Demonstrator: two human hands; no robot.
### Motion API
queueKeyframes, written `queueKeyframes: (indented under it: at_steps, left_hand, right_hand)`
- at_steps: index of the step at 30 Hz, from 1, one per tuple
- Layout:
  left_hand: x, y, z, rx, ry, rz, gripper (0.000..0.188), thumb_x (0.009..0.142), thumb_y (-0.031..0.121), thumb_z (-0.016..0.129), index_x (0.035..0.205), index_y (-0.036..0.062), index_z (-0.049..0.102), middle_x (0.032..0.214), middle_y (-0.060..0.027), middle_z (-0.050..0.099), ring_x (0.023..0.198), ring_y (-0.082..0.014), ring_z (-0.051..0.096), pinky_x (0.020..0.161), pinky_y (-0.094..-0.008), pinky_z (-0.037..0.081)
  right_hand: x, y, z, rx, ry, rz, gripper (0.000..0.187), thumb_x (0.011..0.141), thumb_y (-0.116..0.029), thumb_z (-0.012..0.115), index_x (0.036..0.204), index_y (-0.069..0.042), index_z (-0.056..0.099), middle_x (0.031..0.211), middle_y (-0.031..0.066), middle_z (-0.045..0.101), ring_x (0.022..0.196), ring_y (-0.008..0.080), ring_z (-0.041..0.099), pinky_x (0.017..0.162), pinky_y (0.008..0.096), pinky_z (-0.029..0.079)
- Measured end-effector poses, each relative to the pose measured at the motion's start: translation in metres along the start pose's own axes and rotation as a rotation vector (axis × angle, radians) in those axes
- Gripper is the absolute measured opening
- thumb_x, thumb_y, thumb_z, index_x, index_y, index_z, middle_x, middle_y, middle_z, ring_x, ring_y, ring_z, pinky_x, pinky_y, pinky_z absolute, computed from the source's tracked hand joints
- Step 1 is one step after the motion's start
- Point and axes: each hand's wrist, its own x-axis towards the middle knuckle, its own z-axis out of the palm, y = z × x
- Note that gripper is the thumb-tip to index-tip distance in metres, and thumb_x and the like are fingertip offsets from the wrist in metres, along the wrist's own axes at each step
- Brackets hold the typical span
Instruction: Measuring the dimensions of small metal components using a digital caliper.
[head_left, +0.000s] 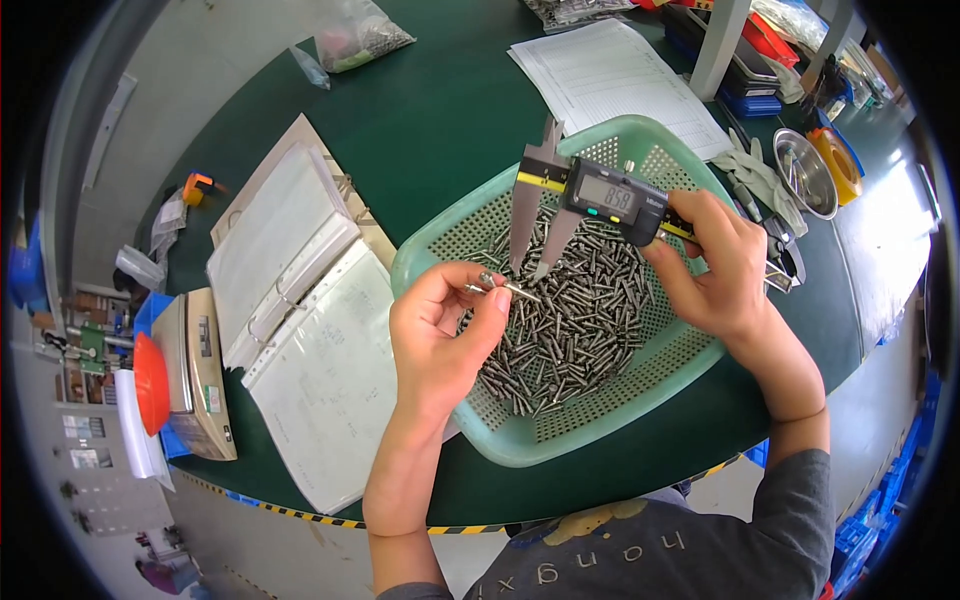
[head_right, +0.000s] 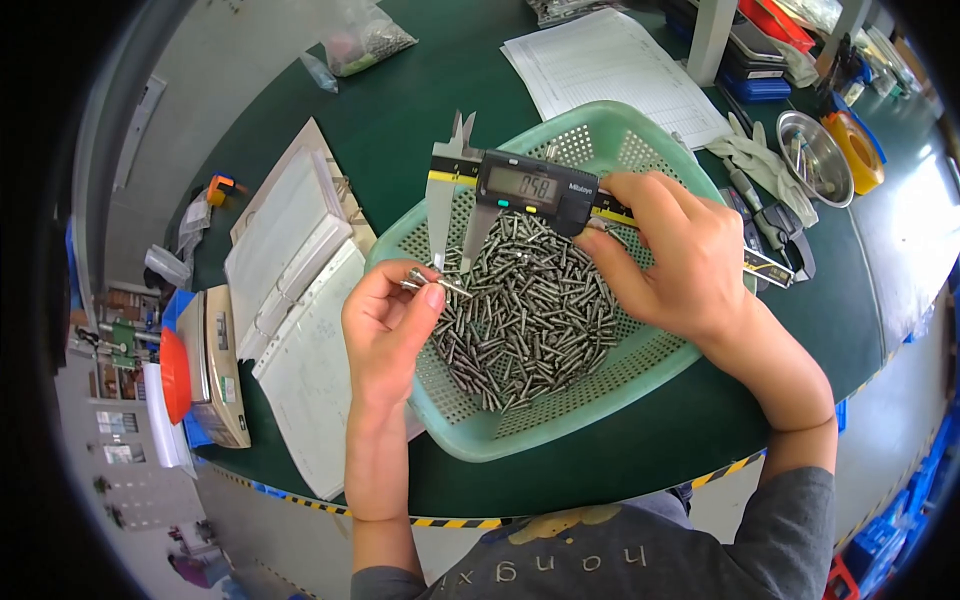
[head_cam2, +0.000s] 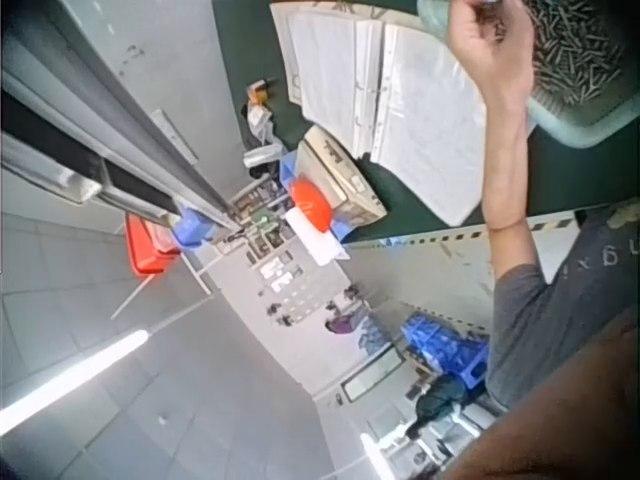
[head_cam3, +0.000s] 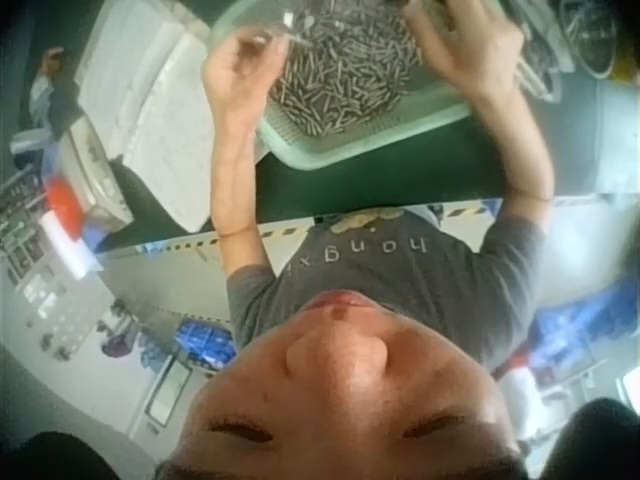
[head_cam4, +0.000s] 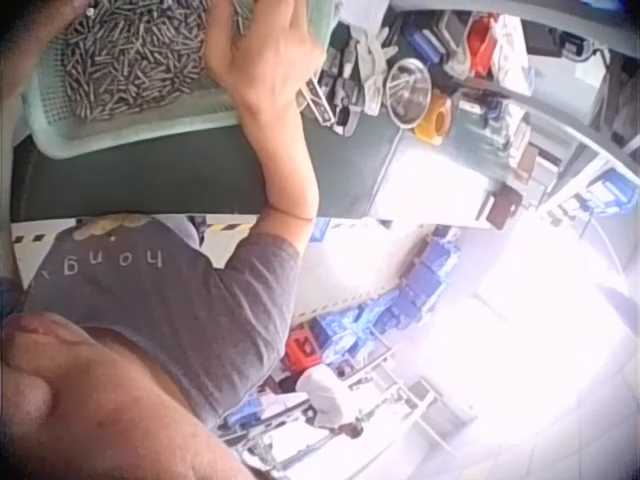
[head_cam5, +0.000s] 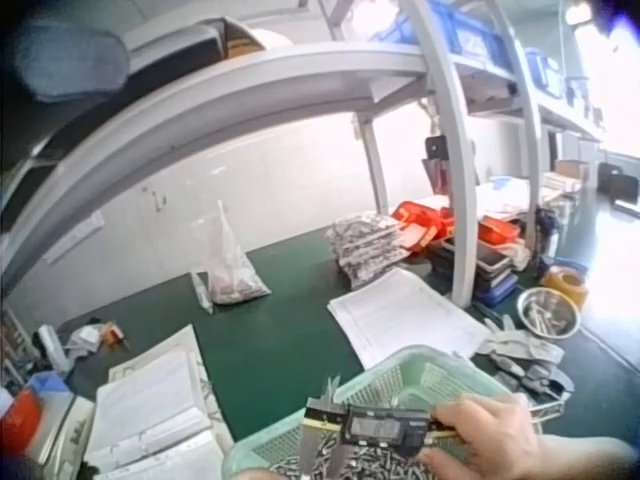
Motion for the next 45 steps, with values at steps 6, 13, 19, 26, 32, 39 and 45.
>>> queueKeyframes:
  at_steps: [6, 13, 19, 26, 32, 39, 45]
  left_hand:
    - [-0.003, -0.004, 0.004, -0.175, -0.082, 0.04, 0.013, 0.081, -0.004, 0.062, 0.093, -0.0021, 0.057, 0.088, -0.0045, 0.059, 0.078, -0.0081, 0.053, 0.07, -0.0228, 0.045]
    - [-0.004, -0.009, 0.009, -0.139, -0.046, 0.151, 0.013, 0.081, -0.004, 0.062, 0.093, -0.0019, 0.056, 0.089, -0.0055, 0.058, 0.082, -0.0091, 0.052, 0.071, -0.0218, 0.043]
    - [-0.005, -0.01, 0.012, -0.192, -0.035, 0.177, 0.014, 0.081, -0.004, 0.061, 0.094, -0.0023, 0.056, 0.089, -0.0057, 0.058, 0.08, -0.0091, 0.051, 0.07, -0.0215, 0.043]
    - [-0.005, -0.009, 0.012, -0.228, -0.066, 0.171, 0.015, 0.083, -0.004, 0.061, 0.096, -0.0028, 0.055, 0.09, -0.0056, 0.057, 0.078, -0.0076, 0.05, 0.066, -0.0198, 0.042]
    - [-0.005, -0.012, 0.011, -0.189, -0.059, 0.214, 0.014, 0.084, -0.001, 0.061, 0.097, -0.003, 0.056, 0.089, -0.0057, 0.058, 0.075, -0.0073, 0.051, 0.067, -0.0201, 0.042]
    - [-0.003, -0.011, 0.008, -0.188, 0.104, 0.041, 0.016, 0.085, 0.002, 0.062, 0.1, -0.0021, 0.06, 0.086, -0.0044, 0.062, 0.078, -0.0086, 0.056, 0.073, -0.021, 0.046]
    - [-0.005, -0.012, 0.008, -0.209, -0.036, -0.028, 0.017, 0.084, 0.004, 0.065, 0.099, -0.0023, 0.062, 0.087, -0.0055, 0.063, 0.08, -0.0105, 0.06, 0.072, -0.0205, 0.048]
  right_hand:
    - [0.0, -0.001, 0.0, 0.024, -0.015, -0.034, 0.03, 0.069, -0.015, 0.074, 0.09, 0.0, 0.058, 0.066, 0.0076, 0.056, 0.049, 0.0215, 0.054, 0.044, 0.0295, 0.042]
    - [0.0, -0.001, -0.002, 0.025, -0.042, -0.009, 0.03, 0.069, -0.015, 0.074, 0.089, -0.001, 0.059, 0.065, 0.0067, 0.055, 0.048, 0.0203, 0.053, 0.043, 0.0289, 0.041]
    - [0.0, -0.001, -0.002, 0.033, -0.025, -0.036, 0.029, 0.069, -0.017, 0.075, 0.088, -0.001, 0.059, 0.065, 0.0064, 0.056, 0.047, 0.02, 0.053, 0.043, 0.0286, 0.04]
    - [0.001, -0.002, -0.004, 0.01, -0.051, -0.027, 0.029, 0.069, -0.019, 0.076, 0.084, -0.002, 0.059, 0.065, 0.0074, 0.057, 0.048, 0.0221, 0.054, 0.043, 0.0296, 0.041]
    - [0.0, 0.0, -0.005, -0.018, -0.043, -0.042, 0.029, 0.069, -0.022, 0.076, 0.081, -0.002, 0.059, 0.064, 0.0082, 0.057, 0.048, 0.0245, 0.054, 0.042, 0.0309, 0.041]
    - [0.0, -0.001, -0.005, -0.085, -0.077, 0.041, 0.029, 0.073, -0.025, 0.073, 0.086, -0.003, 0.059, 0.066, 0.0092, 0.059, 0.051, 0.0269, 0.057, 0.044, 0.0335, 0.043]
    - [-0.001, -0.001, 0.0, -0.07, -0.025, 0.018, 0.03, 0.074, -0.019, 0.07, 0.093, -0.001, 0.057, 0.072, 0.011, 0.059, 0.054, 0.029, 0.058, 0.047, 0.0347, 0.045]
